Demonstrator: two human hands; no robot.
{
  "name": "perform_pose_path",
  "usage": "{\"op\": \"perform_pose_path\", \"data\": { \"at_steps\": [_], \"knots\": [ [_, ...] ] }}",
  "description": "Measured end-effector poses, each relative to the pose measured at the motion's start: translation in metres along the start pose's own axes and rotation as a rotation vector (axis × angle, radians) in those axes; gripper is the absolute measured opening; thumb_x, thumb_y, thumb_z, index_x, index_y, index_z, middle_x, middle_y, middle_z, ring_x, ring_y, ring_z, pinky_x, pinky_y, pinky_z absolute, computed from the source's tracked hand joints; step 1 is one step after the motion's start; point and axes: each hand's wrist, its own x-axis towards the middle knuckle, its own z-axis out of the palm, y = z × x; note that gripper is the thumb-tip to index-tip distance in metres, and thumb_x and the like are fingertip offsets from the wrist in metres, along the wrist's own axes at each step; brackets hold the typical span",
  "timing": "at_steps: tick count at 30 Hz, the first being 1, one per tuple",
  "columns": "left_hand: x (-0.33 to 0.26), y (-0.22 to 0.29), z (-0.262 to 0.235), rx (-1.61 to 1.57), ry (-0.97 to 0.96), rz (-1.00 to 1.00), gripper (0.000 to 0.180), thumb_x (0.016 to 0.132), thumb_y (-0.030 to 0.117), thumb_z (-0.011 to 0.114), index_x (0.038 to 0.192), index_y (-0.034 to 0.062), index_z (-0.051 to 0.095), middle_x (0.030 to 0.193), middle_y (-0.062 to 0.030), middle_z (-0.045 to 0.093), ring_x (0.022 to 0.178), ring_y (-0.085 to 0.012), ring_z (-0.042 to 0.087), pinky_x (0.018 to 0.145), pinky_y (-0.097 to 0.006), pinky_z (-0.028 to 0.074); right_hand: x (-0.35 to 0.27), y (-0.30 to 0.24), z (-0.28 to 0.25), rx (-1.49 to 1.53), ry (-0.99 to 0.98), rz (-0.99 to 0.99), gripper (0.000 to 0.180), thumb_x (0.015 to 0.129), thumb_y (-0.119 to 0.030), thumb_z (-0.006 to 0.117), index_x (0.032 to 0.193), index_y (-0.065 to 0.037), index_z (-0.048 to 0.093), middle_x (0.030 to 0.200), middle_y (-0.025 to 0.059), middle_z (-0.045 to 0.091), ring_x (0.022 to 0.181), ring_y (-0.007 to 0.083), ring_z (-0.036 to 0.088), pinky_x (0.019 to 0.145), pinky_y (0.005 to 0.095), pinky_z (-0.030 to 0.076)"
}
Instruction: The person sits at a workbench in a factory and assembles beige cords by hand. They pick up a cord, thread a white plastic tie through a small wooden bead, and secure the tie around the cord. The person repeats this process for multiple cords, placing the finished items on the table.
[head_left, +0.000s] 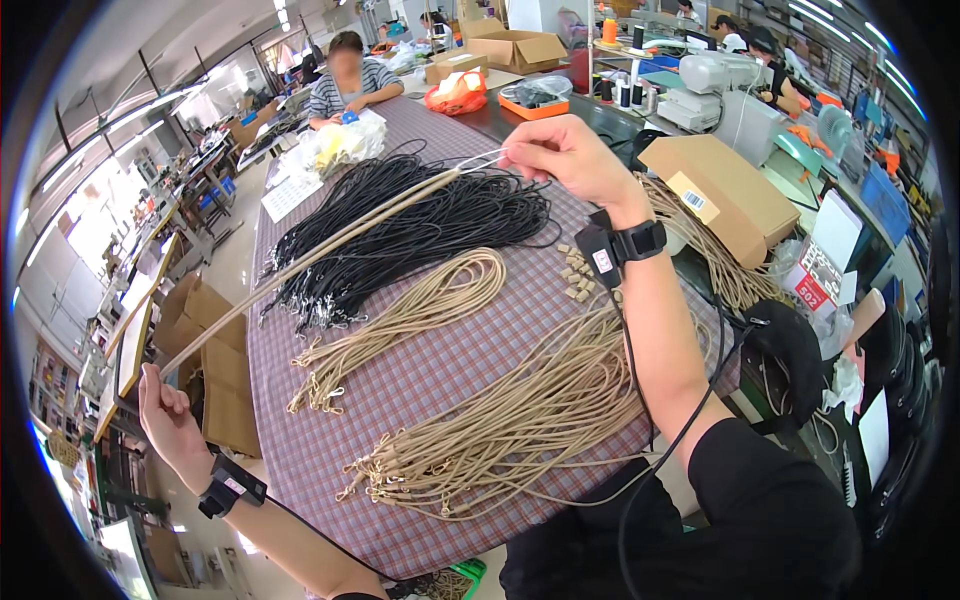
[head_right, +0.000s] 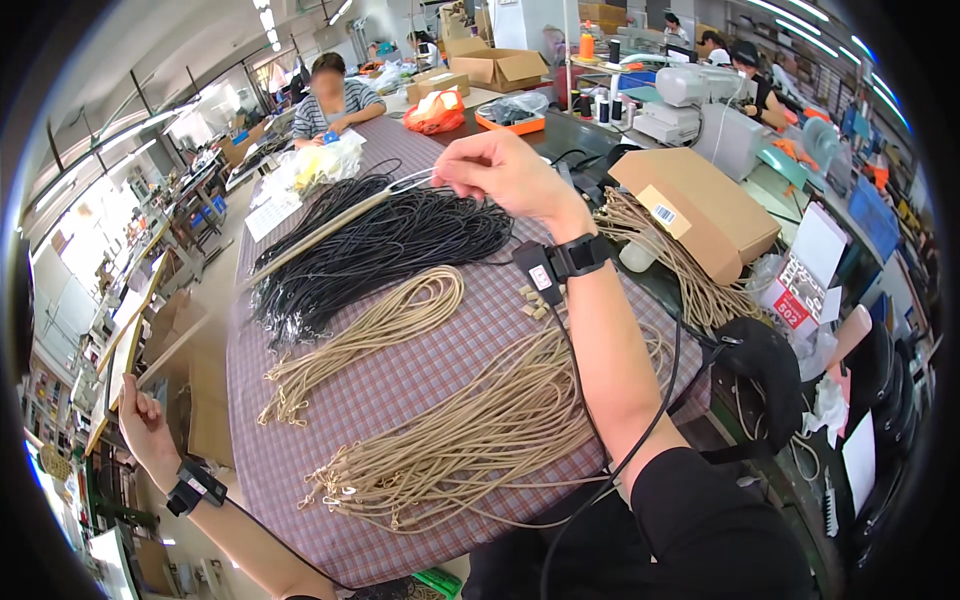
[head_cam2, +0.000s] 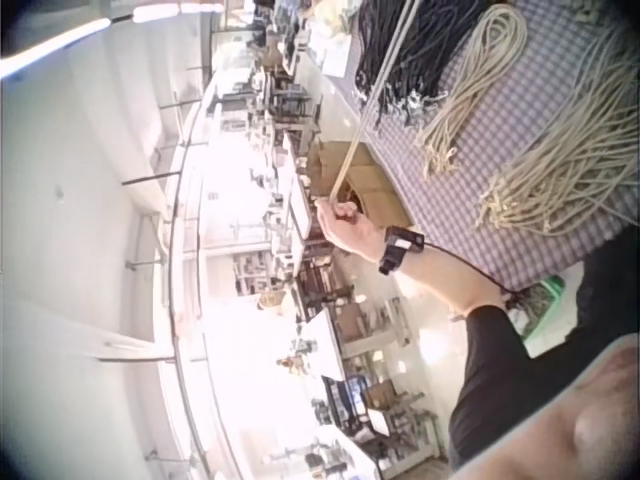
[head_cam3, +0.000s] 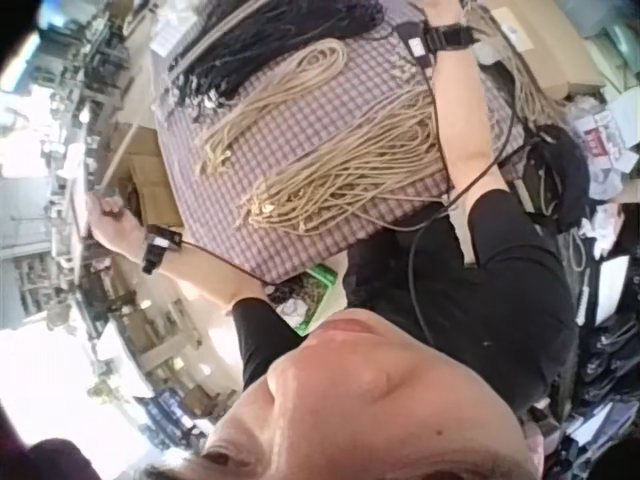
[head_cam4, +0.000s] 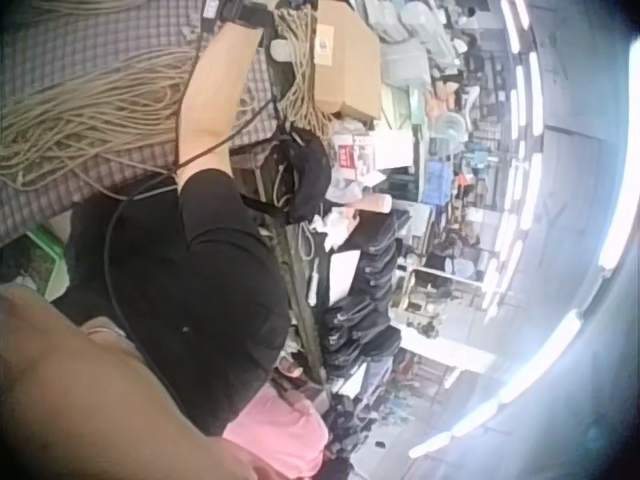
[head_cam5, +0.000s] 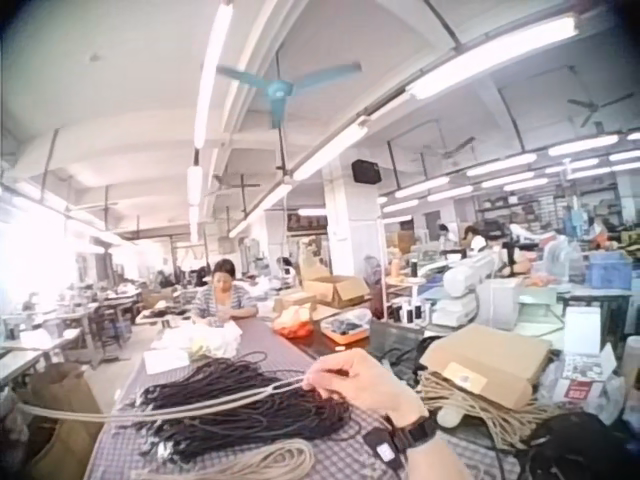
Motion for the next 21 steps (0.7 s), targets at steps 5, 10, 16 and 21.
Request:
{"op": "perform_pose_path", "data": {
  "at_steps": [5, 10, 16, 21],
  "knots": [
    [-0.015, -0.005, 0.027, 0.243, 0.076, 0.152, 0.022, 0.106, 0.026, 0.075, 0.109, 0.0043, 0.073, 0.073, 0.0033, 0.056, 0.065, -0.0065, 0.053, 0.065, -0.022, 0.047, -0.007, 0.008, -0.016, -0.047, 0.043, -0.035, 0.024, 0.11, -0.023, 0.068, 0.109, 0.0, 0.076, 0.084, -0.0066, 0.06, 0.075, 0.0028, 0.048, 0.066, 0.0211, 0.037],
    [-0.003, -0.004, 0.002, 0.163, 0.045, 0.104, 0.026, 0.106, 0.026, 0.075, 0.118, 0.0028, 0.073, 0.081, 0.0017, 0.062, 0.071, -0.0077, 0.059, 0.071, -0.023, 0.051, -0.01, 0.008, -0.021, 0.647, 0.02, -0.095, 0.028, 0.112, -0.025, 0.065, 0.111, 0.002, 0.074, 0.085, -0.0047, 0.054, 0.068, 0.0034, 0.037, 0.06, 0.0218, 0.033],
    [0.007, -0.018, -0.009, 0.141, 0.066, 0.063, 0.027, 0.106, 0.025, 0.075, 0.12, 0.0021, 0.073, 0.082, 0.0012, 0.064, 0.073, -0.0082, 0.062, 0.073, -0.023, 0.055, -0.003, 0.023, -0.023, 1.175, -0.253, -0.203, 0.046, 0.117, -0.03, 0.049, 0.129, 0.011, 0.067, 0.11, 0.0182, 0.071, 0.087, 0.0206, 0.067, 0.069, 0.0284, 0.054],
    [0.005, -0.024, -0.003, 0.157, 0.017, -0.053, 0.027, 0.107, 0.026, 0.074, 0.117, 0.0016, 0.074, 0.085, -0.0008, 0.069, 0.072, -0.0095, 0.067, 0.075, -0.024, 0.062, -0.001, 0.008, -0.01, 1.566, -0.339, -0.323, 0.058, 0.119, -0.029, 0.034, 0.157, 0.015, 0.04, 0.16, 0.0331, 0.049, 0.143, 0.0458, 0.057, 0.11, 0.0469, 0.059]
  ]
}}
